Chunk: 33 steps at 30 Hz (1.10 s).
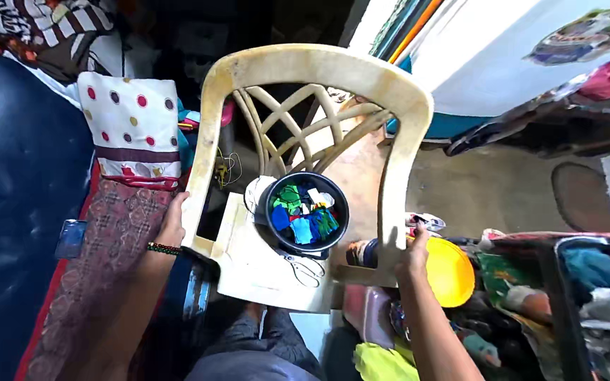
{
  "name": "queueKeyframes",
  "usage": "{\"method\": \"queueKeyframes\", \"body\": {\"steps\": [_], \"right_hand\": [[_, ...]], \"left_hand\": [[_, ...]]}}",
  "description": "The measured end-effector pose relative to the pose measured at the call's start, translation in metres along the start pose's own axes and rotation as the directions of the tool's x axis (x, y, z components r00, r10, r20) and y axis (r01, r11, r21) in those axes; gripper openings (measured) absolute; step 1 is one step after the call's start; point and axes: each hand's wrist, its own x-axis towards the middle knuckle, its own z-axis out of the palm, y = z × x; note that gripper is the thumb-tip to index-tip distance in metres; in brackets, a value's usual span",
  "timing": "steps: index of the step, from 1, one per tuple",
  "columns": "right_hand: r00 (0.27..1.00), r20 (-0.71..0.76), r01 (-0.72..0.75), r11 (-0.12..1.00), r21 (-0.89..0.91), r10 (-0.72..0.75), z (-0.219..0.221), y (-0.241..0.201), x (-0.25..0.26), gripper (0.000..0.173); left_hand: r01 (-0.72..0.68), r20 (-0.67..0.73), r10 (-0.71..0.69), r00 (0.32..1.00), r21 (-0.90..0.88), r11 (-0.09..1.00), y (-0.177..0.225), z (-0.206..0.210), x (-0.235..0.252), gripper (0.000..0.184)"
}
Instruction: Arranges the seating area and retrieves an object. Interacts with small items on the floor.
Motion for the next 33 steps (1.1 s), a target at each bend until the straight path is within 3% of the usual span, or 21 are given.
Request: {"method": "queueKeyframes", "body": {"steps": [5, 8, 15, 22, 26, 31, 33], "right_hand": [[0.996, 0.087, 0.005, 0.998, -0.065, 0.000, 0.054, -0.038, 0.056, 0.071], [0.996, 0.083, -0.028, 0.997, -0.065, 0.033, 0.078, -0.056, 0.071, 0.069], [0.997, 0.062, -0.053, 0.998, -0.047, 0.056, 0.130, -0.037, 0.093, 0.067], [0.995, 0.071, -0.073, 0.997, -0.001, 0.073, 0.137, -0.032, 0.098, 0.063], [0.978, 0.197, -0.076, 0.996, 0.048, 0.065, 0.141, -0.039, 0.101, 0.062], [0.985, 0.166, -0.032, 0.998, -0.053, 0.041, 0.163, -0.053, 0.101, 0.061], [0.988, 0.126, -0.084, 0.995, -0.048, 0.090, 0.174, -0.055, 0.108, 0.064]], "left_hand": [[0.040, -0.027, -0.040, 0.999, 0.004, 0.999, 0.023, 0.028, 0.037, 0.060], [-0.011, -0.029, 0.013, 0.999, 0.051, 0.999, 0.029, 0.036, 0.060, 0.054], [-0.148, -0.132, 0.164, 0.978, 0.127, 0.981, 0.017, 0.056, 0.122, 0.056], [-0.111, -0.121, 0.120, 0.985, 0.078, 0.991, 0.043, 0.076, 0.119, 0.052], [-0.152, -0.254, 0.170, 0.952, 0.089, 0.984, 0.044, 0.076, 0.135, 0.053], [-0.174, -0.061, 0.177, 0.982, 0.055, 0.983, 0.058, 0.069, 0.134, 0.053], [-0.150, -0.078, 0.152, 0.985, 0.022, 0.988, 0.061, 0.070, 0.142, 0.053]]}}
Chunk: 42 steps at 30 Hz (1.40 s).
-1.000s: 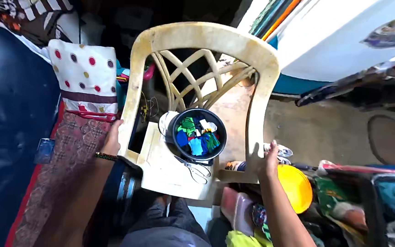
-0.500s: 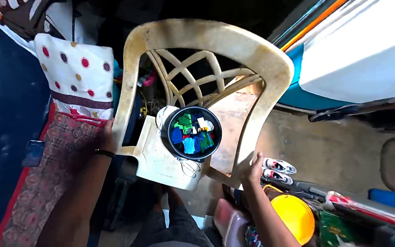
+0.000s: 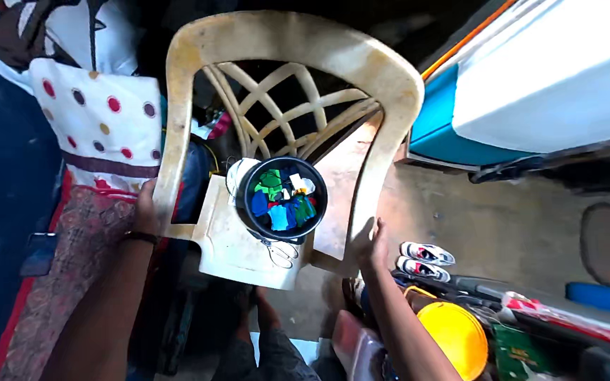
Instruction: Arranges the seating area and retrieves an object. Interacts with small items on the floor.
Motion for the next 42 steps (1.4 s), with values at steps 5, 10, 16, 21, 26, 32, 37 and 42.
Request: {"method": "queueKeyframes", "body": {"steps": [5, 10, 16, 21, 26, 32, 37, 42], "right_hand": [[0.997, -0.043, -0.062, 0.998, -0.020, 0.062, 0.010, -0.005, 0.015, 0.067], [0.993, -0.084, -0.080, 0.997, -0.022, 0.078, 0.015, -0.018, 0.020, 0.068], [0.997, -0.054, -0.056, 0.998, 0.004, 0.056, 0.010, -0.013, 0.023, 0.042], [0.999, -0.031, -0.030, 0.990, 0.136, 0.035, 0.005, -0.010, 0.034, 0.033], [0.997, 0.070, -0.045, 0.999, 0.015, 0.044, -0.006, -0.019, 0.041, 0.041], [0.964, 0.261, 0.066, 0.998, -0.022, -0.058, -0.040, 0.007, 0.039, 0.058], [0.998, 0.053, -0.013, 0.980, -0.198, 0.024, -0.113, 0.151, -0.018, 0.051], [0.748, 0.026, -0.648, 0.739, -0.183, 0.663, -0.196, 0.330, -0.158, 0.059]], "left_hand": [[0.021, 0.033, -0.020, 0.999, -0.014, 1.000, 0.006, 0.005, 0.024, 0.048], [0.010, 0.039, -0.009, 0.999, -0.019, 1.000, 0.018, 0.017, 0.022, 0.044], [0.025, 0.146, -0.041, 0.988, 0.110, 0.994, 0.006, 0.001, 0.025, 0.054], [-0.012, 0.202, 0.008, 0.979, 0.023, 1.000, 0.008, 0.010, 0.026, 0.045], [-0.034, 0.170, 0.008, 0.985, 0.147, 0.989, -0.004, 0.018, 0.042, 0.057], [-0.080, 0.150, 0.031, 0.988, 0.330, 0.941, -0.011, 0.013, 0.035, 0.071], [-0.250, 0.292, 0.115, 0.950, 0.484, 0.839, -0.018, 0.001, 0.032, 0.090], [-0.344, 0.297, 0.207, 0.932, 0.549, 0.762, -0.021, 0.000, 0.055, 0.094]]}}
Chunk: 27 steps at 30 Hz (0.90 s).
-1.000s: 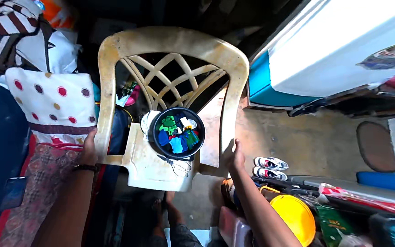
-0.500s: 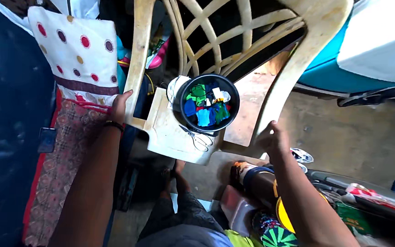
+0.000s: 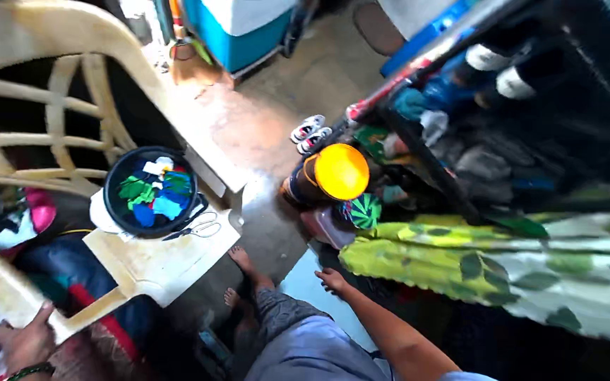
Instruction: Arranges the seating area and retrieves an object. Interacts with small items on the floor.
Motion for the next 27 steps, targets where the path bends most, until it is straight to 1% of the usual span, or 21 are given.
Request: {"method": "queueKeyframes", "body": {"steps": [1, 2, 3, 4, 5, 6, 7, 9, 11, 12, 13, 14, 15, 16, 17, 18, 20, 22, 23, 25, 27], "right_hand": [[0.995, 0.015, -0.101, 0.981, 0.166, 0.100, -0.004, 0.026, -0.004, 0.064], [0.990, 0.026, -0.136, 0.938, 0.319, 0.135, -0.008, 0.038, -0.008, 0.069], [0.993, 0.015, -0.114, 0.884, 0.454, 0.121, -0.014, 0.037, -0.009, 0.070], [0.997, -0.023, -0.049, 0.831, 0.555, 0.074, -0.022, 0.025, -0.008, 0.070], [0.997, -0.076, 0.039, 0.776, 0.629, 0.011, -0.029, 0.006, -0.005, 0.068], [0.990, -0.131, 0.126, 0.707, 0.696, -0.048, -0.037, -0.017, 0.002, 0.065], [0.980, -0.178, 0.195, 0.629, 0.752, -0.091, -0.045, -0.042, 0.010, 0.062], [0.968, -0.224, 0.252, 0.495, 0.832, -0.116, -0.059, -0.089, 0.028, 0.059], [0.971, -0.221, 0.240, 0.413, 0.878, -0.093, -0.071, -0.121, 0.051, 0.062], [0.974, -0.213, 0.225, 0.384, 0.896, -0.075, -0.079, -0.133, 0.068, 0.064], [0.978, -0.205, 0.207, 0.356, 0.911, -0.046, -0.087, -0.142, 0.084, 0.066], [0.980, -0.199, 0.192, 0.326, 0.926, -0.013, -0.093, -0.149, 0.096, 0.068], [0.981, -0.194, 0.181, 0.297, 0.937, 0.014, -0.099, -0.155, 0.104, 0.069], [0.982, -0.187, 0.172, 0.279, 0.945, 0.028, -0.104, -0.160, 0.111, 0.070], [0.983, -0.179, 0.164, 0.268, 0.949, 0.032, -0.109, -0.162, 0.118, 0.069], [0.983, -0.181, 0.168, 0.257, 0.952, 0.028, -0.113, -0.164, 0.125, 0.066], [0.977, -0.215, 0.212, 0.215, 0.953, -0.011, -0.118, -0.163, 0.136, 0.053], [0.965, -0.249, 0.262, 0.201, 0.944, -0.087, -0.120, -0.159, 0.141, 0.039], [0.958, -0.259, 0.282, 0.243, 0.928, -0.121, -0.122, -0.156, 0.141, 0.034], [0.948, -0.263, 0.313, 0.386, 0.868, -0.178, -0.123, -0.144, 0.134, 0.031], [0.934, -0.256, 0.354, 0.537, 0.766, -0.250, -0.115, -0.119, 0.119, 0.030]], "left_hand": [[-0.019, -0.103, 0.032, 0.994, 0.130, 0.991, 0.002, 0.004, -0.003, 0.097], [-0.027, -0.213, 0.101, 0.972, 0.325, 0.945, 0.004, 0.011, -0.010, 0.100], [-0.054, -0.273, 0.196, 0.942, 0.451, 0.891, 0.007, 0.020, -0.025, 0.099], [-0.124, -0.285, 0.292, 0.913, 0.488, 0.864, 0.010, 0.032, -0.048, 0.095], [-0.231, -0.250, 0.379, 0.891, 0.470, 0.852, 0.009, 0.046, -0.075, 0.090], [-0.341, -0.163, 0.443, 0.882, 0.429, 0.837, 0.007, 0.060, -0.108, 0.086], [-0.428, -0.046, 0.481, 0.875, 0.389, 0.816, -0.002, 0.075, -0.141, 0.083], [-0.532, 0.230, 0.480, 0.846, 0.329, 0.780, -0.029, 0.104, -0.204, 0.078], [-0.564, 0.525, 0.363, 0.770, 0.295, 0.771, -0.057, 0.129, -0.266, 0.074], [-0.565, 0.652, 0.278, 0.705, 0.280, 0.776, -0.069, 0.143, -0.294, 0.071], [-0.562, 0.763, 0.181, 0.621, 0.272, 0.781, -0.080, 0.155, -0.318, 0.067], [-0.546, 0.850, 0.045, 0.525, 0.296, 0.784, -0.086, 0.167, -0.339, 0.064], [-0.545, 0.888, -0.094, 0.450, 0.357, 0.759, -0.088, 0.181, -0.355, 0.059], [-0.538, 0.884, -0.225, 0.410, 0.433, 0.723, -0.086, 0.192, -0.368, 0.053], [-0.525, 0.860, -0.299, 0.414, 0.493, 0.693, -0.084, 0.203, -0.377, 0.049], [-0.496, 0.830, -0.330, 0.449, 0.539, 0.681, -0.081, 0.213, -0.381, 0.048], [-0.426, 0.764, -0.318, 0.561, 0.596, 0.681, -0.077, 0.226, -0.379, 0.048], [-0.371, 0.703, -0.305, 0.642, 0.633, 0.679, -0.082, 0.232, -0.367, 0.047], [-0.334, 0.672, -0.317, 0.669, 0.653, 0.679, -0.090, 0.234, -0.361, 0.047], [-0.250, 0.601, -0.381, 0.702, 0.710, 0.659, -0.107, 0.232, -0.351, 0.052], [-0.141, 0.495, -0.502, 0.709, 0.797, 0.588, -0.122, 0.222, -0.339, 0.070]]}}
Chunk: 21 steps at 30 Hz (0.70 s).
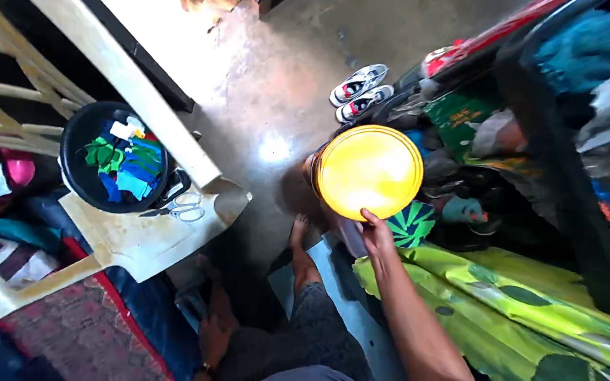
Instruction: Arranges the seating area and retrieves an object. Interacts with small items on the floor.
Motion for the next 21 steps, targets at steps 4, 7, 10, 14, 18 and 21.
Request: {"method": "queueKeyframes", "body": {"steps": [4, 7, 10, 14, 18, 21], "right_hand": [[0.991, 0.133, 0.083, 0.899, -0.429, -0.029, -0.022, 0.025, -0.046, 0.032], [0.942, 0.323, 0.204, 0.617, -0.760, 0.087, 0.004, 0.044, -0.055, 0.038], [0.832, 0.425, 0.336, 0.284, -0.898, 0.357, 0.069, 0.103, -0.040, 0.049], [0.740, 0.315, 0.436, -0.068, -0.897, 0.594, 0.125, 0.238, -0.024, 0.049], [0.653, 0.212, 0.512, -0.218, -0.831, 0.727, 0.156, 0.326, -0.025, 0.045], [0.557, 0.199, 0.611, -0.236, -0.756, 0.806, 0.166, 0.362, -0.009, 0.045]], "left_hand": [[0.223, 0.089, -0.211, 0.974, -0.165, 0.961, -0.037, -0.002, 0.026, 0.105], [0.231, 0.122, -0.210, 0.970, -0.202, 0.952, -0.044, -0.019, 0.041, 0.119], [0.264, 0.109, -0.247, 0.963, -0.190, 0.946, -0.043, -0.029, 0.060, 0.127], [0.328, 0.064, -0.322, 0.945, -0.130, 0.936, -0.055, -0.021, 0.084, 0.124], [0.338, 0.071, -0.334, 0.940, -0.049, 0.940, -0.067, -0.016, 0.090, 0.107], [0.334, 0.061, -0.332, 0.941, -0.020, 0.942, -0.074, -0.014, 0.094, 0.102]]}}
